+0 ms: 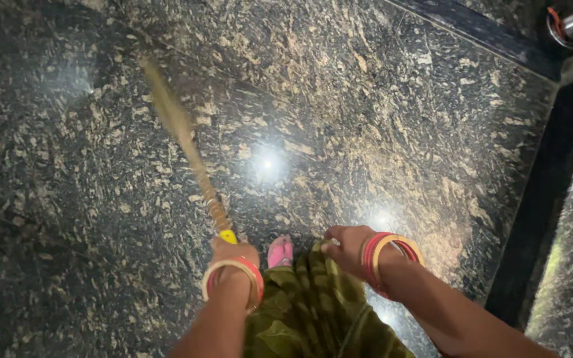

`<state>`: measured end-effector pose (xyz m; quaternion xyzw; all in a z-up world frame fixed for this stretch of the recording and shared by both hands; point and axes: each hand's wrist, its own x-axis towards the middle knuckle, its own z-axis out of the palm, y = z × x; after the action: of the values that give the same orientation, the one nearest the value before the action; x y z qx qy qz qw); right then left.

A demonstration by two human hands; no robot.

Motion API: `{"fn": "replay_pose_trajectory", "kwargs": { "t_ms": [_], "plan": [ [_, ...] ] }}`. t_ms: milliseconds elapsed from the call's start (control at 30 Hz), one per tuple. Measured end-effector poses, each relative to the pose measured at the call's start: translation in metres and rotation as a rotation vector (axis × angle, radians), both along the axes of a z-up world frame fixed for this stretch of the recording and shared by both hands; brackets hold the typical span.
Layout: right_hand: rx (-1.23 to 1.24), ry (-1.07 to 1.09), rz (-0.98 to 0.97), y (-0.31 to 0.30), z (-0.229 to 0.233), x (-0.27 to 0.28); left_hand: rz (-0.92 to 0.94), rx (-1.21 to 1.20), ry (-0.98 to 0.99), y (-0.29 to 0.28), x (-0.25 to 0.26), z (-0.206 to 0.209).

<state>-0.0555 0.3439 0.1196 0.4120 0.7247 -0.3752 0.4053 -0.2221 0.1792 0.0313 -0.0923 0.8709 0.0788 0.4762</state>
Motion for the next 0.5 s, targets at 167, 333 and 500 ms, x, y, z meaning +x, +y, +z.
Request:
{"fn": "replay_pose_trajectory", "kwargs": {
  "t_ms": [167, 333, 500],
  "plan": [
    [-0.004, -0.119, -0.091, 0.005, 0.020, -0.008, -0.248, -0.167, -0.206, -0.020, -0.002, -0.092],
    [0.057, -0.093, -0.053, 0.020, 0.025, -0.008, -0.533, -0.136, -0.378, -0.008, 0.010, -0.082],
    [0.067, -0.126, -0.161, 0.026, 0.022, -0.005, -0.703, -0.050, -0.347, 0.050, 0.001, -0.007]
  ]
}}
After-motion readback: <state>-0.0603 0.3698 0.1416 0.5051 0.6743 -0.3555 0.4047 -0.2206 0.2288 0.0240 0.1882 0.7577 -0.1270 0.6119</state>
